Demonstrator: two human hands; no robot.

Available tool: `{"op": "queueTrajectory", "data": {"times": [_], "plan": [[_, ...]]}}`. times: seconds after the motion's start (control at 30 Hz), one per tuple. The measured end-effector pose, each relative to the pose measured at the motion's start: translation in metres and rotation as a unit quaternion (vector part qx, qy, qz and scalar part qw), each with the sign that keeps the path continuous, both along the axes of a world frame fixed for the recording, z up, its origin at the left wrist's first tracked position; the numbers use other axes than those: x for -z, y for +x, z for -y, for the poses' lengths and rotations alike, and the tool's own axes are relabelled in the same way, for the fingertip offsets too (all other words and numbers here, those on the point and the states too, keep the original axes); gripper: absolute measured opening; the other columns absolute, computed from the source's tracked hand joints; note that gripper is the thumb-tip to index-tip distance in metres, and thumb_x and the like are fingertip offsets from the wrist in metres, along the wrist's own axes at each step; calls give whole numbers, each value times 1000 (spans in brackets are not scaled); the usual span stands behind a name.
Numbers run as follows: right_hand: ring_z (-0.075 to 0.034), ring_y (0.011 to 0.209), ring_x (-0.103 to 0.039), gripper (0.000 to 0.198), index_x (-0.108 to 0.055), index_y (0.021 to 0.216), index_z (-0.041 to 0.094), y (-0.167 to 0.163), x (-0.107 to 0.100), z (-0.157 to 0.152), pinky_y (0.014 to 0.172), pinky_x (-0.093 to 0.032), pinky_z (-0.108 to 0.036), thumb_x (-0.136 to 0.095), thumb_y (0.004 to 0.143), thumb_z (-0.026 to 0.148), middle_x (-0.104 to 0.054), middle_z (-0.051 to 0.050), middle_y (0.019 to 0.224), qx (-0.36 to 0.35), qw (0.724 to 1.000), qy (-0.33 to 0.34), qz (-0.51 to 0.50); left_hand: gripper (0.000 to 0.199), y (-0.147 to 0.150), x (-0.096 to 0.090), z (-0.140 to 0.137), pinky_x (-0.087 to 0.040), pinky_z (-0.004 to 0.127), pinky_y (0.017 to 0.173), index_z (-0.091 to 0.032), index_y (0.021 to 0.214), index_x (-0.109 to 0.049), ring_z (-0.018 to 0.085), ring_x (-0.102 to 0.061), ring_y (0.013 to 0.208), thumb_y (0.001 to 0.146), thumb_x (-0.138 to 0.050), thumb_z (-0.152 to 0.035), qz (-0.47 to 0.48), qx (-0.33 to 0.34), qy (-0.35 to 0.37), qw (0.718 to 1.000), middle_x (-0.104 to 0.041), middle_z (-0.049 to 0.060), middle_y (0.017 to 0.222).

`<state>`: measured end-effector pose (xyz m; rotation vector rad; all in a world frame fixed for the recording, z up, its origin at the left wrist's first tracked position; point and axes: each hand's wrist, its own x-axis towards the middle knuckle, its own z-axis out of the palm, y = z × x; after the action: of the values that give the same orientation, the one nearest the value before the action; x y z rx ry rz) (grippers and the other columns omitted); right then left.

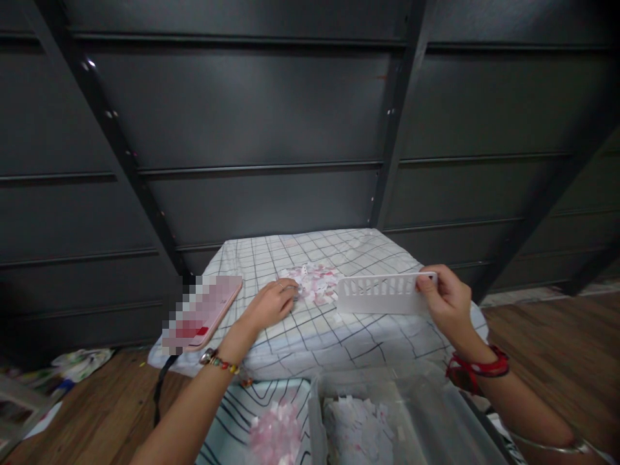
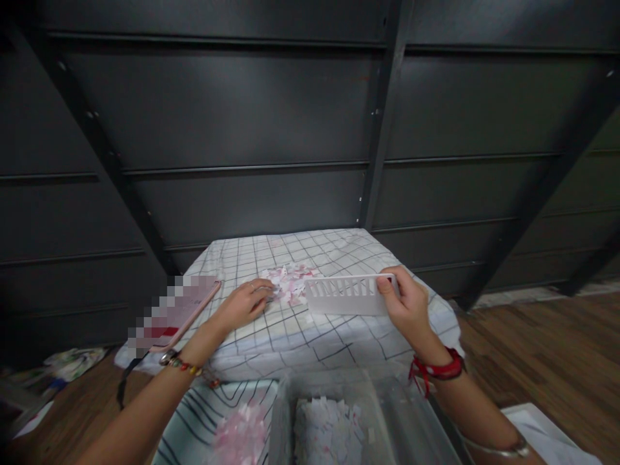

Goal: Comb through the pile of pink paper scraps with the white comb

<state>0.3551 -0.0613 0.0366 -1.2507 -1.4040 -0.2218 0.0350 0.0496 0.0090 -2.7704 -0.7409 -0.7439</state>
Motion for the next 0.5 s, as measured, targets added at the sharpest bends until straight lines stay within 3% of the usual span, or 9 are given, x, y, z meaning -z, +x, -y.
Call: {"op": "queueTrajectory", "data": {"times": [0.3, 0.5], "plan": [[-11, 46, -43, 21, -50, 67, 21, 0, -1, 1, 44, -34, -24, -49, 80, 37, -48, 3, 53, -7, 1000, 2, 15, 21, 0, 0, 0, -47, 35, 85, -16, 93, -60, 20, -55, 99, 80, -45, -11, -5, 2, 0, 1000, -60, 9, 103], [-10, 43, -40, 19, -52, 70, 21, -1, 0, 1, 43, -33, -24, -48, 80, 37, -49, 3, 52, 31, 999, 15, 36, 22, 0, 0, -1, -48, 36, 85, -16, 93, -61, 20, -55, 99, 79, -45, -10, -4, 2, 1, 1000, -60, 10, 103]]}}
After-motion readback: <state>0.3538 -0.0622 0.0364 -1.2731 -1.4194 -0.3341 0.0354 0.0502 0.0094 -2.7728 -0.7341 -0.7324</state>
